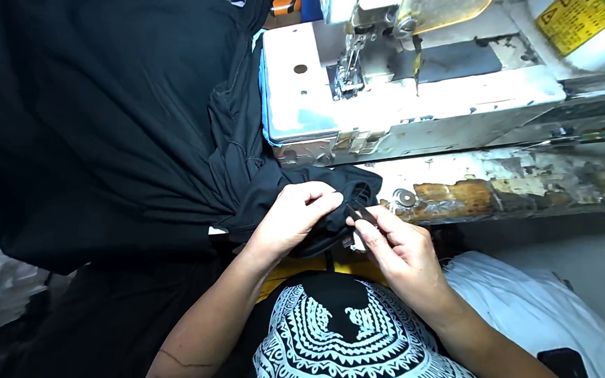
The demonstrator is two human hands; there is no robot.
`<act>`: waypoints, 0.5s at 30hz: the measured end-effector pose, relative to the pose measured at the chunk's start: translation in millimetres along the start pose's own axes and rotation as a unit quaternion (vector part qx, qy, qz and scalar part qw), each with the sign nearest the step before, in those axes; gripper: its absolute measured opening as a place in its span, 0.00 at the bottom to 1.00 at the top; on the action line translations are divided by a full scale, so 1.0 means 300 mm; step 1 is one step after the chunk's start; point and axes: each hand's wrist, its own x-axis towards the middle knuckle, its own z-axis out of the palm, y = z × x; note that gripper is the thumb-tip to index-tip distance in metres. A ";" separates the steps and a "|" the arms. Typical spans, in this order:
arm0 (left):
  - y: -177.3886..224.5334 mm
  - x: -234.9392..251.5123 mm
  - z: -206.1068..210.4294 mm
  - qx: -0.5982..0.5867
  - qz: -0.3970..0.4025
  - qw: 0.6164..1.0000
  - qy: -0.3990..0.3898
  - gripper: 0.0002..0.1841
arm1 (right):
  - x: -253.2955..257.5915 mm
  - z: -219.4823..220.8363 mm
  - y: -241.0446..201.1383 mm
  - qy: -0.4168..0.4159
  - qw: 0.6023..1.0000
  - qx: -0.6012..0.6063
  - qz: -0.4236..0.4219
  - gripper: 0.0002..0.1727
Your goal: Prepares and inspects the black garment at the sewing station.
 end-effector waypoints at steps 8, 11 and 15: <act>-0.006 0.001 0.001 0.051 0.013 0.998 -0.020 0.12 | 0.023 -0.020 -0.011 0.012 0.983 0.120 -0.140 0.16; 0.001 0.004 -0.004 0.031 -0.002 0.999 -0.016 0.12 | 0.019 -0.031 0.016 0.068 0.988 0.103 -0.091 0.12; 0.001 0.006 -0.007 0.024 -0.010 1.000 -0.018 0.12 | 0.040 -0.062 0.027 0.113 0.990 0.026 -0.078 0.14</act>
